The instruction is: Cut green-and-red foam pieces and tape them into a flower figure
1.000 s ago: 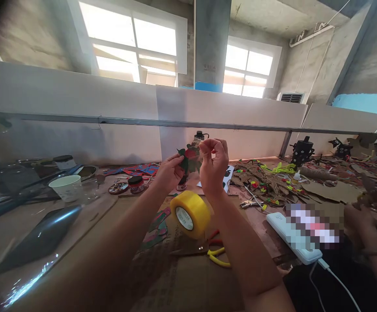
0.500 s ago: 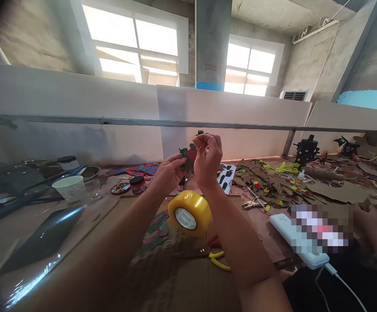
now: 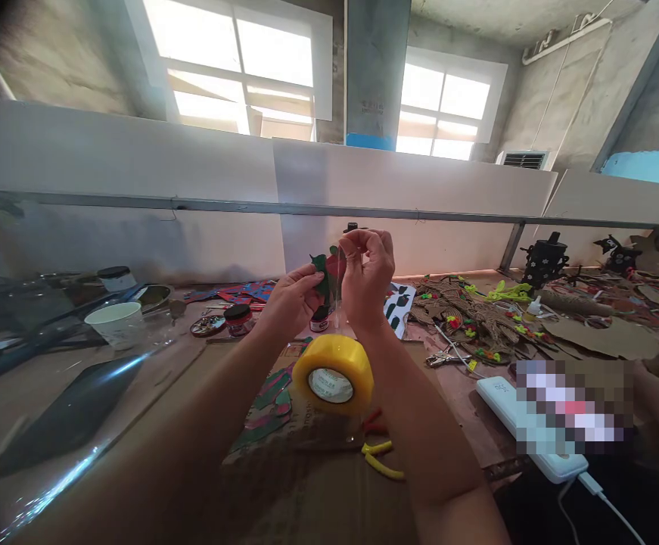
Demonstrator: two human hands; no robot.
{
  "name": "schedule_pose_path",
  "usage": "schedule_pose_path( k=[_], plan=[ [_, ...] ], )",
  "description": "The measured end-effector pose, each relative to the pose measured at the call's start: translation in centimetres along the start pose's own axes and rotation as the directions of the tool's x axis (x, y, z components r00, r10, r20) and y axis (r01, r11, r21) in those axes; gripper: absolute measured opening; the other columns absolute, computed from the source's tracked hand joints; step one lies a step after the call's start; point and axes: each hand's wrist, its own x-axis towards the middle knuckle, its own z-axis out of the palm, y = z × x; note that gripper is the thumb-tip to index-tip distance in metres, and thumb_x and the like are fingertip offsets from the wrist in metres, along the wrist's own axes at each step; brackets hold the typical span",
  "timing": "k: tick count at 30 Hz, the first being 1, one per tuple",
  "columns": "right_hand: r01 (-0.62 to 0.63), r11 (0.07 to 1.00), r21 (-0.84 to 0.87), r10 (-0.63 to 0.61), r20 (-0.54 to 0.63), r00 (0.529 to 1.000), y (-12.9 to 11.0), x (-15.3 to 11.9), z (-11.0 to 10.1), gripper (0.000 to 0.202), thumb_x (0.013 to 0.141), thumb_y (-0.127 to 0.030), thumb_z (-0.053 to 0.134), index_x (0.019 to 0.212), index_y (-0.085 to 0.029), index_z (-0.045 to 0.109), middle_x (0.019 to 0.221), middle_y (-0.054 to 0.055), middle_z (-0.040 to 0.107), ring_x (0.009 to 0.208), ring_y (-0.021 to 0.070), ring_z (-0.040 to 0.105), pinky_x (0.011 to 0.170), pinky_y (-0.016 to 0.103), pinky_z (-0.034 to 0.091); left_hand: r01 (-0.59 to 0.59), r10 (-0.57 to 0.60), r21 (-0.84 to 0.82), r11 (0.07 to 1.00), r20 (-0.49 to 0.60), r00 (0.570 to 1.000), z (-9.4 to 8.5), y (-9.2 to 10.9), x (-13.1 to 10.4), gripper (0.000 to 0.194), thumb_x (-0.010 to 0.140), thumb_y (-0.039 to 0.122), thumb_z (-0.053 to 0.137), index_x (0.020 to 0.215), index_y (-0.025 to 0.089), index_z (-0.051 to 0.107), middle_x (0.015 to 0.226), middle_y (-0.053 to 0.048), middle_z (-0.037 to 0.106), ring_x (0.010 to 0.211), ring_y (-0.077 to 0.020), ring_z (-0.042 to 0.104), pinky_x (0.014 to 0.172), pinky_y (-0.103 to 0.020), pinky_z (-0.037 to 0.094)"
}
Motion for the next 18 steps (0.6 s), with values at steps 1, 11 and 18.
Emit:
schedule_pose_path(
  k=[1, 11, 18],
  plan=[
    [0.015, 1.000, -0.002, -0.015, 0.002, 1.000, 0.0, 0.1, -0.1, 0.015, 0.092, -0.029, 0.064, 0.081, -0.019, 0.061, 0.082, 0.000, 0.058, 0.077, 0.0117, 0.056, 0.071, 0.026, 0.047, -0.001, 0.001, 0.001, 1.000, 0.003, 1.000, 0.0, 0.0, -0.1, 0.013, 0.071, 0.012, 0.069, 0.083, 0.017, 0.071, 0.078, -0.003, 0.074, 0.066, -0.0141, 0.067, 0.059, -0.022, 0.053],
    [0.119, 0.991, -0.054, -0.120, -0.013, 0.993, -0.4, 0.4, -0.5, 0.016, 0.096, -0.029, 0.058, 0.082, -0.021, 0.057, 0.082, 0.000, 0.056, 0.079, 0.0131, 0.054, 0.073, 0.028, 0.047, -0.087, 0.087, 0.033, 0.996, -0.023, 0.996, 0.6, -1.9, -0.6, 0.017, 0.075, 0.023, 0.071, 0.090, 0.018, 0.067, 0.088, -0.004, 0.074, 0.075, -0.0162, 0.069, 0.067, -0.025, 0.053],
    [0.165, 0.986, -0.037, -0.166, -0.031, 0.986, -0.1, 0.0, -0.3, 0.015, 0.098, -0.029, 0.054, 0.085, -0.022, 0.056, 0.085, 0.001, 0.054, 0.084, 0.0144, 0.054, 0.076, 0.030, 0.048, -0.171, 0.182, 0.137, 0.976, -0.071, 0.981, 1.2, -4.0, -1.5, 0.016, 0.081, 0.026, 0.066, 0.096, 0.021, 0.069, 0.093, -0.003, 0.072, 0.081, -0.0147, 0.065, 0.066, -0.021, 0.050]
  ],
)
